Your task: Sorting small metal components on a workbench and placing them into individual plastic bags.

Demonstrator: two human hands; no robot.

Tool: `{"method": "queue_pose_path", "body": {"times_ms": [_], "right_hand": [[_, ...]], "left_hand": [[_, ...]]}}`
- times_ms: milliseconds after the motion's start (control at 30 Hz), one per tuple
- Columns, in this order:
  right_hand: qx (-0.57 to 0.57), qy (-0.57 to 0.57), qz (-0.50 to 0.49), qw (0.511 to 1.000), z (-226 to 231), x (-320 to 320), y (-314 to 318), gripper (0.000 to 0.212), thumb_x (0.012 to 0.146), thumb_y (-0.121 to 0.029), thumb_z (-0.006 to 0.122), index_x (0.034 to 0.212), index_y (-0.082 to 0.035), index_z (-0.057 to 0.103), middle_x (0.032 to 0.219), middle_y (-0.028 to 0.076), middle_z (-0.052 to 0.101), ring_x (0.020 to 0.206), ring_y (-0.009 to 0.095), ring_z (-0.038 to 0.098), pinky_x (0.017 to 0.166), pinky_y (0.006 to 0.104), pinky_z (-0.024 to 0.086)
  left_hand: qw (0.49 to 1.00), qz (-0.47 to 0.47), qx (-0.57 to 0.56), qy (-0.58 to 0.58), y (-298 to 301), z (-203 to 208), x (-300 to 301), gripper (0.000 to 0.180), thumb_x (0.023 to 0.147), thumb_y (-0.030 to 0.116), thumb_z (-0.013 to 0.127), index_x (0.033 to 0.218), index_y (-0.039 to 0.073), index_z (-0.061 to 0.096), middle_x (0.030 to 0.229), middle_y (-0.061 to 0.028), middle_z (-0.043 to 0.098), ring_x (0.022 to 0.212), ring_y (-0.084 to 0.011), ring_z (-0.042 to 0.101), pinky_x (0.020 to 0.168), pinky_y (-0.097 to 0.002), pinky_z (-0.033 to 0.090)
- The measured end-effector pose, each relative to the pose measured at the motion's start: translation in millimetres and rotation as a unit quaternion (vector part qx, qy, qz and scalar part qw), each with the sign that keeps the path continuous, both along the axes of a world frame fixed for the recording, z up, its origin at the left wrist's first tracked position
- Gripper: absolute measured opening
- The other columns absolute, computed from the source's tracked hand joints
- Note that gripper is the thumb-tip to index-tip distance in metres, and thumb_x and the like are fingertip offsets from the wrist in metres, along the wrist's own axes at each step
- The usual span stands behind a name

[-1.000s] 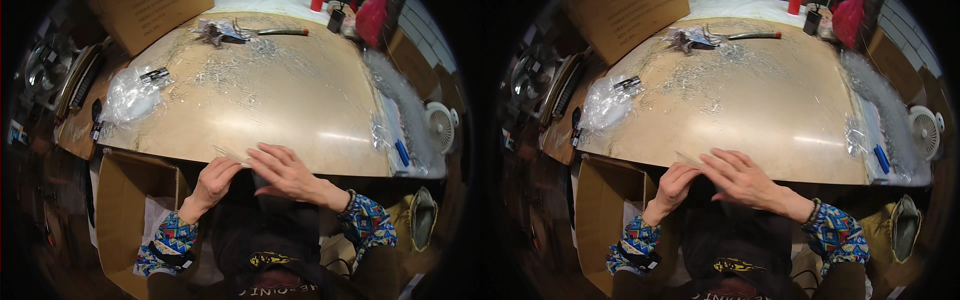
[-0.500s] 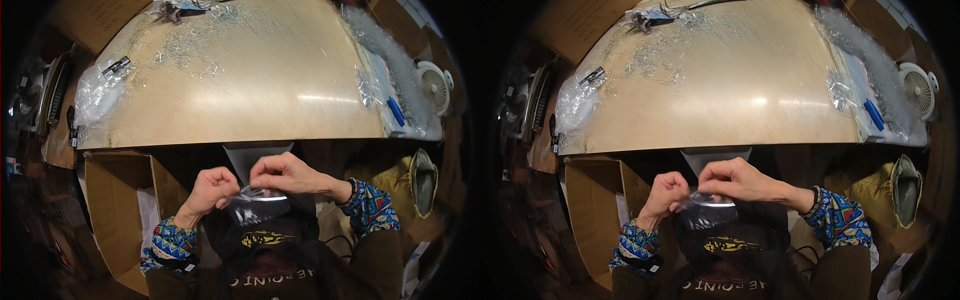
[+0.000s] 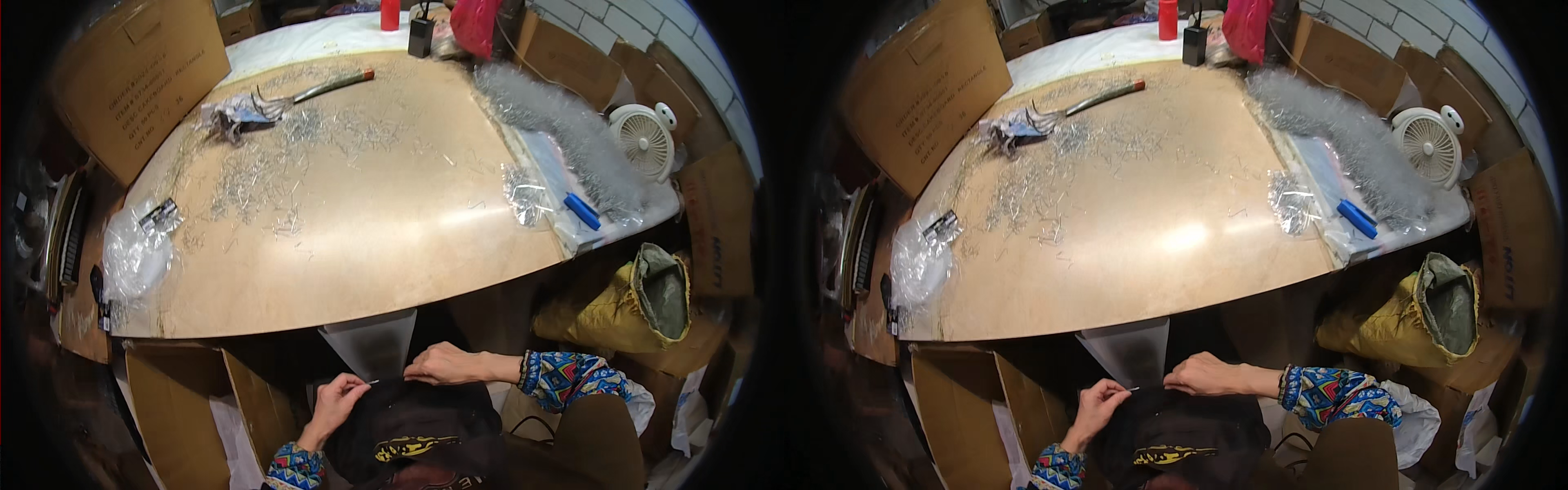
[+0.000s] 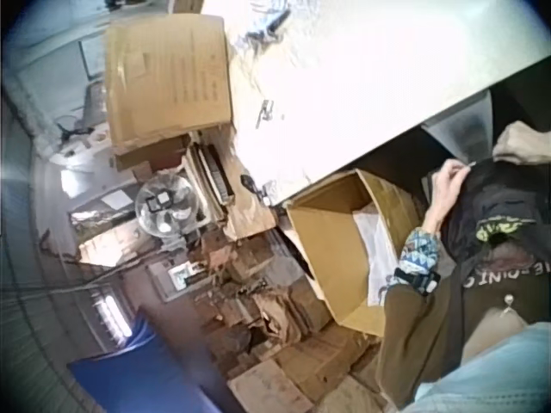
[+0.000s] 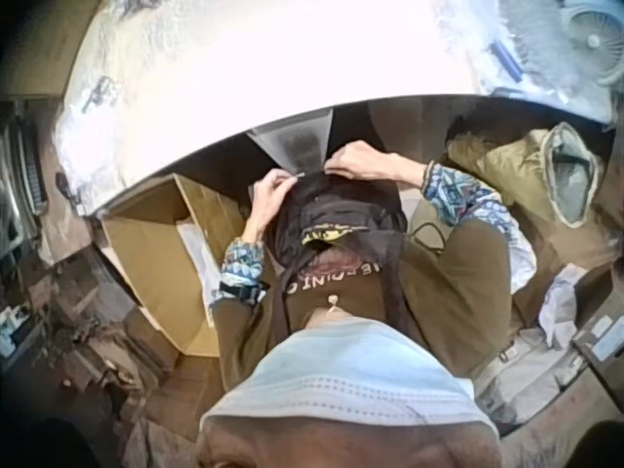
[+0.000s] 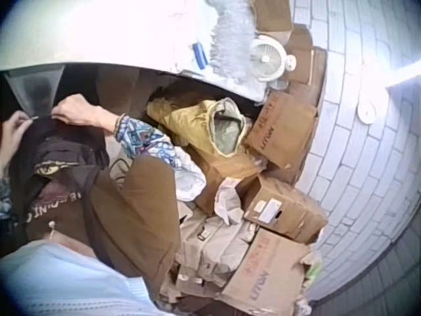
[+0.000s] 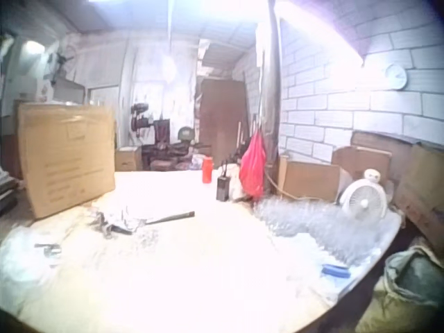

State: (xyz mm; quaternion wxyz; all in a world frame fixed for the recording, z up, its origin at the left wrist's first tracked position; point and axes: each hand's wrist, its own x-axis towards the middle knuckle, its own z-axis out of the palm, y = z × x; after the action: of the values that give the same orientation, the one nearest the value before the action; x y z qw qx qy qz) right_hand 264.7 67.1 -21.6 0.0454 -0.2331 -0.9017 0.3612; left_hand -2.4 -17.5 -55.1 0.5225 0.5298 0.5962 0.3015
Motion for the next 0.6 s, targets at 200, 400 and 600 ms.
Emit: {"method": "queue_pose_path", "body": {"times_ms": [200,400,600], "right_hand": [[-0.209,-0.038,0.052,0.976,38.2,-5.5,30.9,0.029,0.094,-0.030,0.058,0.106,-0.005,0.068,0.092,0.014,0.070,0.084,0.031,0.067,0.068,0.0387,0.052],[0.024,0.140,-0.243,0.960,96.6,-63.8,174.7,0.033,0.091,-0.034,0.065,0.111,-0.007,0.068,0.100,0.012,0.070,0.089,0.023,0.064,0.078,0.0346,0.051],[0.264,-0.101,-0.395,0.874,72.6,-97.0,327.2,0.063,0.098,-0.050,0.042,0.146,-0.010,0.033,0.150,0.028,0.027,0.140,0.046,0.022,0.111,0.0601,0.020]], "left_hand": [[0.909,0.125,-0.105,-0.383,-10.8,-26.3,5.0,0.020,0.088,0.000,0.067,0.104,-0.001,0.055,0.091,-0.0086,0.069,0.082,-0.0105,0.065,0.072,-0.0208,0.051],[0.846,0.204,-0.141,-0.471,7.4,-0.4,4.3,0.025,0.088,0.002,0.067,0.108,0.001,0.052,0.090,-0.0080,0.068,0.075,-0.0133,0.064,0.066,-0.0238,0.052],[0.830,0.229,-0.152,-0.485,6.6,-4.8,9.7,0.022,0.087,0.002,0.068,0.104,0.002,0.054,0.085,-0.0072,0.068,0.068,-0.0138,0.063,0.061,-0.0238,0.051]]}}
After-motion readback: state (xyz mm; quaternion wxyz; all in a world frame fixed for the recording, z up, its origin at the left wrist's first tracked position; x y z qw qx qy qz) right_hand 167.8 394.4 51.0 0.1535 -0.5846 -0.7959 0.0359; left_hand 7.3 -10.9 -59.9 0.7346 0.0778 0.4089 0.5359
